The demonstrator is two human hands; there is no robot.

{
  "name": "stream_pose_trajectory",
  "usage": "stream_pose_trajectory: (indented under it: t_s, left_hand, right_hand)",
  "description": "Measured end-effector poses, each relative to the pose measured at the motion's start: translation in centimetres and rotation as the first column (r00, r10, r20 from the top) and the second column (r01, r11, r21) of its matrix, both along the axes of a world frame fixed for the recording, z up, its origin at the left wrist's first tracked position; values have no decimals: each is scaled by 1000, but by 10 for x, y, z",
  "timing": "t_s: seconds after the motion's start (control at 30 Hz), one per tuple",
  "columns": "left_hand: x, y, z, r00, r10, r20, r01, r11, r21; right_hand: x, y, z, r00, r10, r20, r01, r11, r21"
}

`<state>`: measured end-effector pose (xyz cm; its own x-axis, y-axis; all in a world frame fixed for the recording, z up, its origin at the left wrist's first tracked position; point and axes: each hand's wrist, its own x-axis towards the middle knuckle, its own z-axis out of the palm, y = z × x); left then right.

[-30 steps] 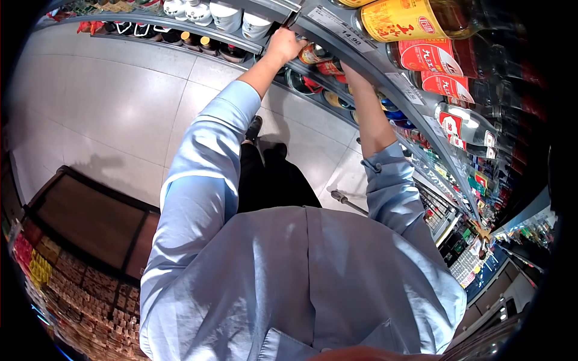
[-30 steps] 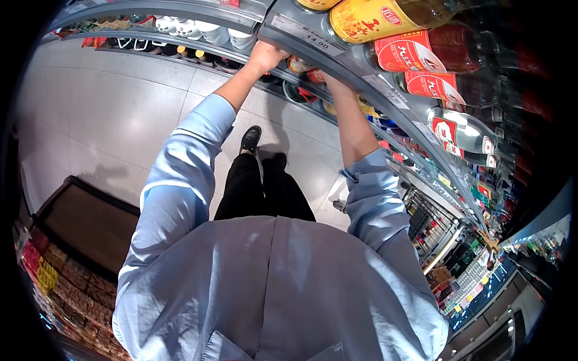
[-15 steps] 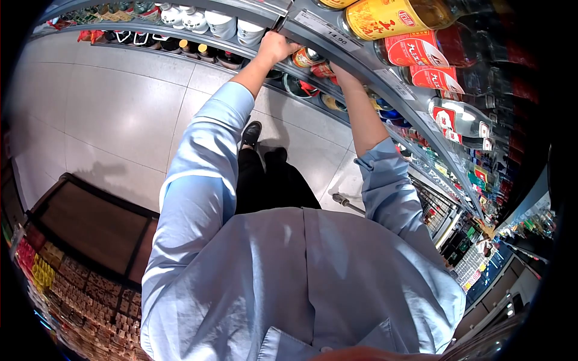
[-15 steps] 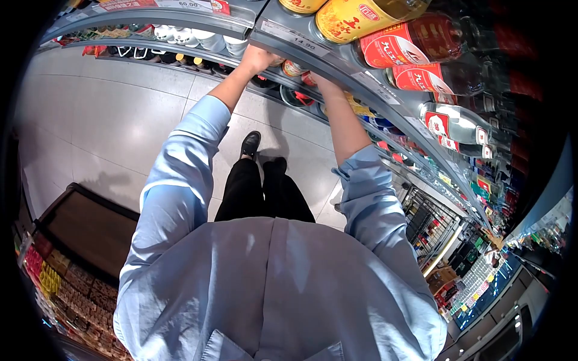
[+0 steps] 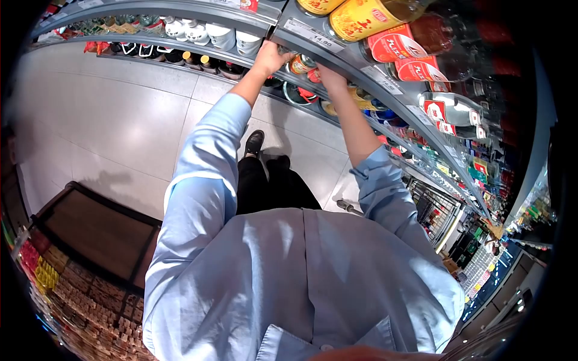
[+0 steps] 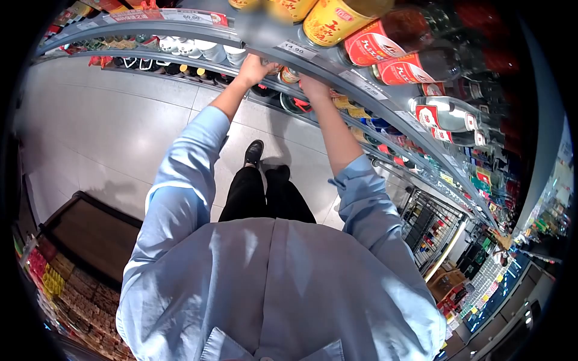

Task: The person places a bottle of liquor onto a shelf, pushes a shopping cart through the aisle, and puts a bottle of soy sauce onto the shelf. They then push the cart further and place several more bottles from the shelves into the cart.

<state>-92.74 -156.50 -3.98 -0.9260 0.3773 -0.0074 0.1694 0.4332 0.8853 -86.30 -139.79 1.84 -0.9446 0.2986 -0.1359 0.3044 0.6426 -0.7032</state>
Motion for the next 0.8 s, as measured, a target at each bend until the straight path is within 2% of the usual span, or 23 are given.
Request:
stream_pose_trajectory:
  t_s: [0.03, 0.07, 0.1, 0.13, 0.17, 0.2, 0.23, 0.27, 0.3, 0.37, 0.43, 0.47, 0.53, 0.63, 0.67, 0.73, 0.8]
  left_hand:
    - [2, -2, 14, 998, 24, 55, -28, 997, 76]
    - [9, 8, -40, 993, 111, 29, -114, 929, 351]
    - [30, 0, -5, 988, 77, 131, -125, 901, 414]
    - [59, -3, 2, 977, 130, 168, -194, 870, 453]
    - [78, -6, -45, 938, -29, 346, -167, 835, 524]
    - [105, -17, -46, 960, -67, 272, -65, 891, 449]
    - [131, -30, -20, 908, -127, 400, -76, 887, 456]
    - [152, -43, -4, 873, -164, 460, -33, 920, 390]
    - [170, -56, -4, 846, -237, 478, 13, 905, 426]
    - [195, -76, 8, 826, -297, 480, 23, 867, 497]
    - [203, -94, 27, 811, -293, 506, 79, 912, 402]
    - [203, -98, 32, 816, -284, 504, 83, 920, 384]
    - [197, -95, 46, 814, -275, 511, 90, 930, 356]
    - [184, -68, 65, 807, -363, 466, 193, 908, 373]
    - [181, -55, 72, 782, -422, 460, 251, 887, 387]
    - [179, -22, 84, 721, -528, 449, 345, 835, 427]
    - [182, 17, 96, 656, -652, 381, 460, 745, 483]
  right_hand:
    - [12, -5, -1, 998, -50, -45, 37, 966, -257]
    - [28, -12, -8, 987, -111, -119, 53, 911, -409]
    - [49, -16, -17, 965, -183, -188, 50, 833, -551]
    - [74, -16, -27, 988, -116, -97, 44, 835, -549]
    - [99, -18, -27, 999, -53, -4, 42, 835, -549]
    - [121, -16, -14, 998, 62, 25, -40, 857, -514]
    - [142, -10, 0, 984, 171, 58, -123, 869, -478]
    - [161, -4, 4, 981, 174, 83, -118, 883, -454]
    - [179, 4, 4, 978, 177, 107, -116, 897, -428]
    - [210, 16, 21, 976, 40, 216, 62, 893, -446]
    - [231, 24, 47, 956, -54, 289, 168, 907, -386]
    - [240, 29, 55, 962, -88, 257, 185, 905, -382]
    - [256, 34, 66, 954, -173, 244, 281, 794, -538]
    - [276, 36, 75, 967, -224, 126, 256, 820, -511]
    - [284, 35, 79, 959, -262, 108, 280, 813, -510]
    - [296, 35, 89, 971, -202, 127, 234, 909, -344]
    - [313, 41, 94, 965, -249, 82, 263, 905, -335]
